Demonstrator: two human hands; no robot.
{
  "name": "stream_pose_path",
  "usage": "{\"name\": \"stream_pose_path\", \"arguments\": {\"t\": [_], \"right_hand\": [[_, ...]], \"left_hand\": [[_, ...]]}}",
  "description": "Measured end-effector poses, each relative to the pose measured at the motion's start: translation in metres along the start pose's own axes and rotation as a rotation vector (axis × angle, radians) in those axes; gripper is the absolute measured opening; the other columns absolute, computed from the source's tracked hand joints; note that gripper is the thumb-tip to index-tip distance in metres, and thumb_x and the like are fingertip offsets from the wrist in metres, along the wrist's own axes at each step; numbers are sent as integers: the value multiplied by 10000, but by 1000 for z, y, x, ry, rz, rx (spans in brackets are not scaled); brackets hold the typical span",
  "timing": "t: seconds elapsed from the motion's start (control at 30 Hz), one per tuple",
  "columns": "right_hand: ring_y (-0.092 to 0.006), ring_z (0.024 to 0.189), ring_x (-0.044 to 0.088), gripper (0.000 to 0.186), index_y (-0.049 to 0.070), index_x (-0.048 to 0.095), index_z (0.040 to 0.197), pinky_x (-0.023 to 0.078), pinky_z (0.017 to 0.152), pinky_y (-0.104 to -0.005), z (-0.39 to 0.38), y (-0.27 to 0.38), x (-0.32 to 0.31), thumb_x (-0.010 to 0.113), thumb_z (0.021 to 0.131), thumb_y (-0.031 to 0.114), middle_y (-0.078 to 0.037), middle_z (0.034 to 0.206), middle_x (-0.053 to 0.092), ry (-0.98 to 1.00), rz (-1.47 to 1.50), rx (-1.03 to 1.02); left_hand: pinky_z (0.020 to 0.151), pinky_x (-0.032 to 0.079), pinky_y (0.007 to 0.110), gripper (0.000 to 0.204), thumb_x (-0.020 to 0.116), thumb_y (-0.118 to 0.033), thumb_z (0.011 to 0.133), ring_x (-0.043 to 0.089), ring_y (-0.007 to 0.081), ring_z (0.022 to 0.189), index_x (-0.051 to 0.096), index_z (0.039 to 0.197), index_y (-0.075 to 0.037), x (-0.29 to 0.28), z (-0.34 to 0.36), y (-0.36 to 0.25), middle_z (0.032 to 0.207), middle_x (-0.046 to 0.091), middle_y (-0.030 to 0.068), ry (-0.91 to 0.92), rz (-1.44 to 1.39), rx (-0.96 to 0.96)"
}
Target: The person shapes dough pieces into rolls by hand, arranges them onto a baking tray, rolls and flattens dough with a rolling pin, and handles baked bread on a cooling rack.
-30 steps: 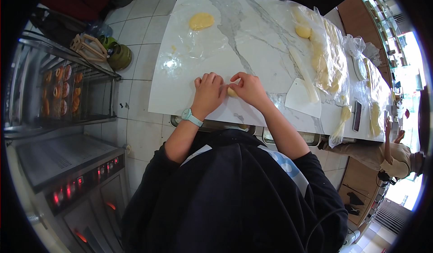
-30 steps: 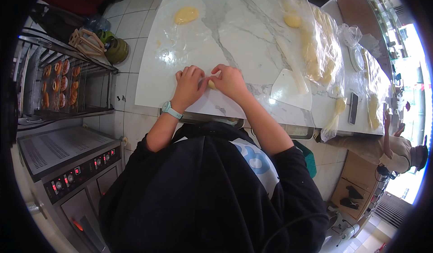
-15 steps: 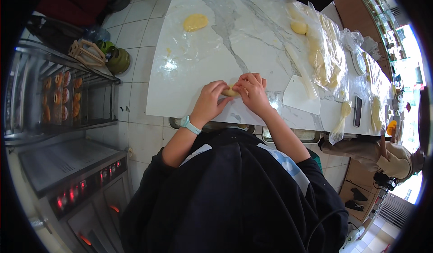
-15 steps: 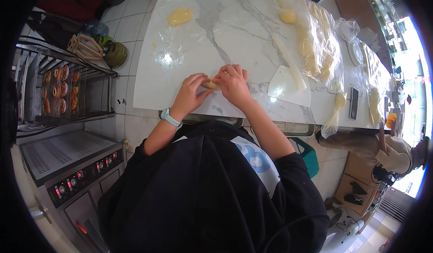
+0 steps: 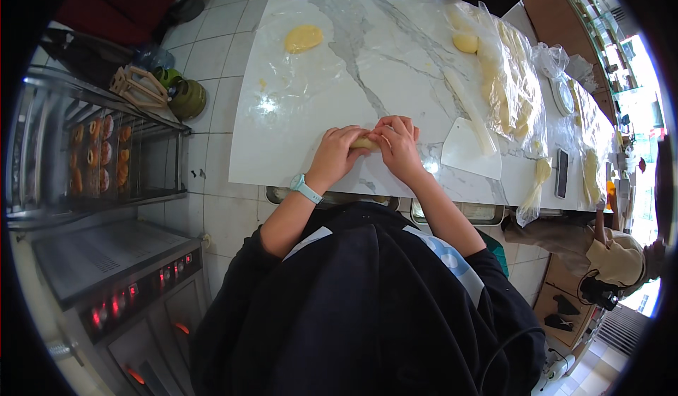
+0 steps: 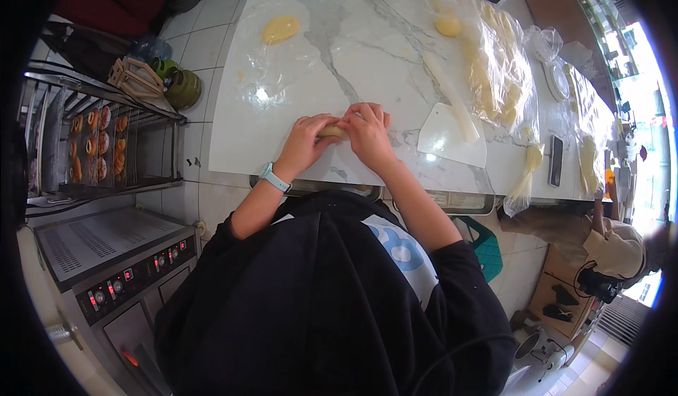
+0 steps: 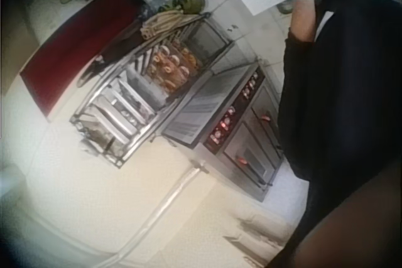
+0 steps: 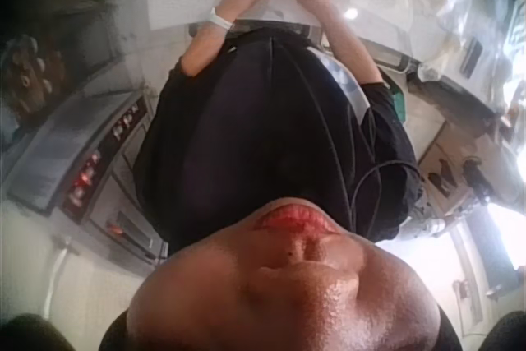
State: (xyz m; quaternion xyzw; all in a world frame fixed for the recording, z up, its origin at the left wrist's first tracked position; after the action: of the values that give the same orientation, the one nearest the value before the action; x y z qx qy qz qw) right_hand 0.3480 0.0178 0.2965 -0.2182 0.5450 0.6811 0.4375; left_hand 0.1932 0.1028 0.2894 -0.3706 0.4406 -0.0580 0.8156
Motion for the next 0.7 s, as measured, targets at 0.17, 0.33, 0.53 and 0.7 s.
{"name": "stream_pose_path", "arguments": {"t": [0.17,0.33,0.53,0.7], "right_hand": [[-236,1093,427,110,147,671,892,293,869,-428,1,0,0,670,782,156,18,1052,551,-122,4,242],[-238,1090,428,122,150,674,907,287,872,-417,-2,8,-13,669,785,156,20,1069,550,-41,36,76],[-241,1080,436,149,156,669,938,293,874,-409,-3,-8,-3,667,789,155,24,1040,561,-60,37,71],[-232,1078,439,149,173,669,944,298,866,-396,0,-6,-8,668,795,165,28,1026,562,-142,65,337]], "left_hand": [[885,415,358,348,712,-135,754,593,255,1016,613,1082,-72,-1,-1,-1,1077,644,80,4,-73,3],[889,410,366,353,731,-161,741,593,255,1015,607,1059,-69,0,-1,0,1075,644,77,-3,-34,28],[878,386,372,461,706,-125,741,578,241,1023,514,1158,-87,5,10,-11,1078,636,47,10,-74,2],[878,389,360,439,713,-134,754,595,238,1001,535,1152,-89,7,8,-3,1057,653,39,56,-79,25]]}}
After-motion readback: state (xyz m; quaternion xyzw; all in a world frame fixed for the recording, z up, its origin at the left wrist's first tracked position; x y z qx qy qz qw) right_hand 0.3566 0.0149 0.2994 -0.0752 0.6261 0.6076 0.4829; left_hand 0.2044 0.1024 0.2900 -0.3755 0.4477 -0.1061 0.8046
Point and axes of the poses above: each hand's wrist, its own z-axis towards the middle knuckle, its own x-axis out of the palm, y = z × x, the point moved 1 cm from there along z, towards the middle knuckle
